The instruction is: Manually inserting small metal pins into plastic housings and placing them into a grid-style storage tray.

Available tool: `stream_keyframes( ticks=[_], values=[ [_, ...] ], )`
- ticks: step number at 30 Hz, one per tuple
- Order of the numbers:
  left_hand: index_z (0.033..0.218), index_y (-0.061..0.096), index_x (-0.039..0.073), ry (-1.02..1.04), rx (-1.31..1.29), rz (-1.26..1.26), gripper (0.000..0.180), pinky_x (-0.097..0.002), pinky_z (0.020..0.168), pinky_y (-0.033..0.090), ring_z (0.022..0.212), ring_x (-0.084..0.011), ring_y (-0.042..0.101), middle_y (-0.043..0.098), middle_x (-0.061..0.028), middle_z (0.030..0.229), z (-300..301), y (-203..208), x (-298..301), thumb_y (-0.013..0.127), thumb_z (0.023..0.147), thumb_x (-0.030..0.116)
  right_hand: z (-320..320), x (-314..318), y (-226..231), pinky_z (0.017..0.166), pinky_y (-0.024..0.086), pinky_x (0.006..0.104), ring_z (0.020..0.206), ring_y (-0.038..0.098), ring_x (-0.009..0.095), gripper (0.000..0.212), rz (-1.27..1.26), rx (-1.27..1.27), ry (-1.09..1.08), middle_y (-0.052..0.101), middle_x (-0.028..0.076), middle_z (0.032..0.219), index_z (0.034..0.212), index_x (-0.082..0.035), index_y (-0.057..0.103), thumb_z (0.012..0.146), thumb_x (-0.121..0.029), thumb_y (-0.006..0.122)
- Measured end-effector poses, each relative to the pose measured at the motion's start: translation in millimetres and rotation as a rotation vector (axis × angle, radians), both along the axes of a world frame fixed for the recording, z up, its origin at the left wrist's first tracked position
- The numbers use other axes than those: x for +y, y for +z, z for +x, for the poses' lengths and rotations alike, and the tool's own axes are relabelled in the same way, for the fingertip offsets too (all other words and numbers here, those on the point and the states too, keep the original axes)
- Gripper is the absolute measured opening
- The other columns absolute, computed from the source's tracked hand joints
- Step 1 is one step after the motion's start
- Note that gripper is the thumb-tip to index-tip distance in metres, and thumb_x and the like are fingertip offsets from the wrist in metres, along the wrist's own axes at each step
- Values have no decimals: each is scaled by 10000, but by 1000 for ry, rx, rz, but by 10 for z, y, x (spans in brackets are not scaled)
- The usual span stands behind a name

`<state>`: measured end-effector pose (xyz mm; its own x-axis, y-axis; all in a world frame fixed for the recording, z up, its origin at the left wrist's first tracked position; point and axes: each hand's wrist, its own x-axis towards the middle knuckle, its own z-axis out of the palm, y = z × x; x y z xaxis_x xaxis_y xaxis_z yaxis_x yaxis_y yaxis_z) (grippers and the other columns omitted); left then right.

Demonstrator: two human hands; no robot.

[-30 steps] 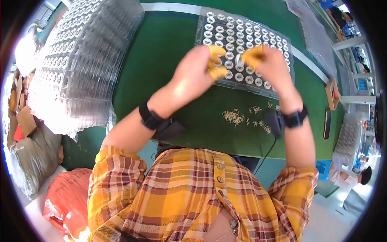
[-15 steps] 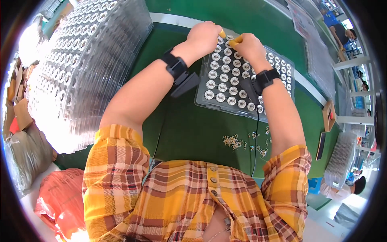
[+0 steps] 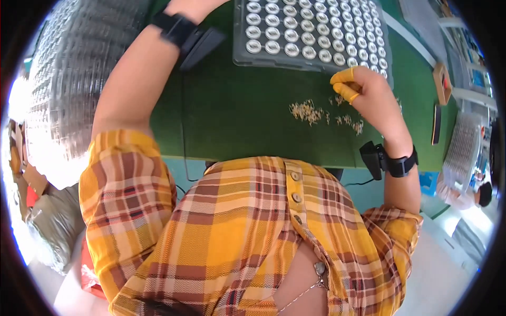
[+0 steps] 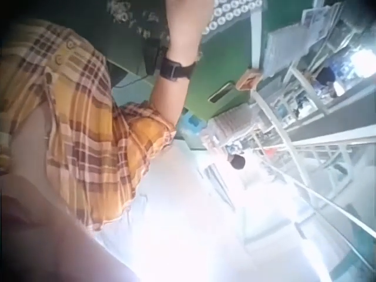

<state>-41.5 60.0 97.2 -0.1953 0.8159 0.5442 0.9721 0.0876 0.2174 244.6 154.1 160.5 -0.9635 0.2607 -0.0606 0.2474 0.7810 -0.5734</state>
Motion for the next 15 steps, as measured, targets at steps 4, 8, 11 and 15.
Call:
stream_keyframes(
  ticks=[4, 8, 11, 15],
  values=[
    [846, 587, 50, -101, -378, -36, 172, -412, 690, 486, 757, -344, 591, 607, -138, 785, 536, 270, -90, 684, 704, 60, 308, 2, -378, 607, 496, 358, 689, 620, 282, 99, -1, 53, -78, 617, 115, 796, 854, -55, 676, 760, -80, 697],
    [945, 577, 75, -466, -517, -236, 263, -390, 744, 471, 815, -316, 562, 601, -84, 875, 1447, 125, -766, 705, 716, 62, 294, -129, -551, 644, 496, 374, 731, 605, 284, 97, 161, 172, -29, 591, 90, 780, 845, -82, 686, 748, -91, 686],
    [896, 572, 83, -490, -365, -229, 225, -384, 767, 453, 846, -308, 549, 579, -79, 830, 1659, 30, -905, 708, 717, 87, 231, -154, -629, 647, 494, 372, 750, 604, 270, 98, 206, 296, 39, 588, 79, 782, 841, -92, 689, 743, -96, 686],
    [891, 577, 76, -425, -351, -224, 225, -382, 775, 455, 839, -305, 551, 572, -82, 813, 1655, 78, -999, 710, 709, 70, 210, -206, -654, 651, 485, 368, 740, 586, 269, 79, 339, 332, 128, 564, 68, 765, 804, -79, 681, 725, -88, 686]
  ],
)
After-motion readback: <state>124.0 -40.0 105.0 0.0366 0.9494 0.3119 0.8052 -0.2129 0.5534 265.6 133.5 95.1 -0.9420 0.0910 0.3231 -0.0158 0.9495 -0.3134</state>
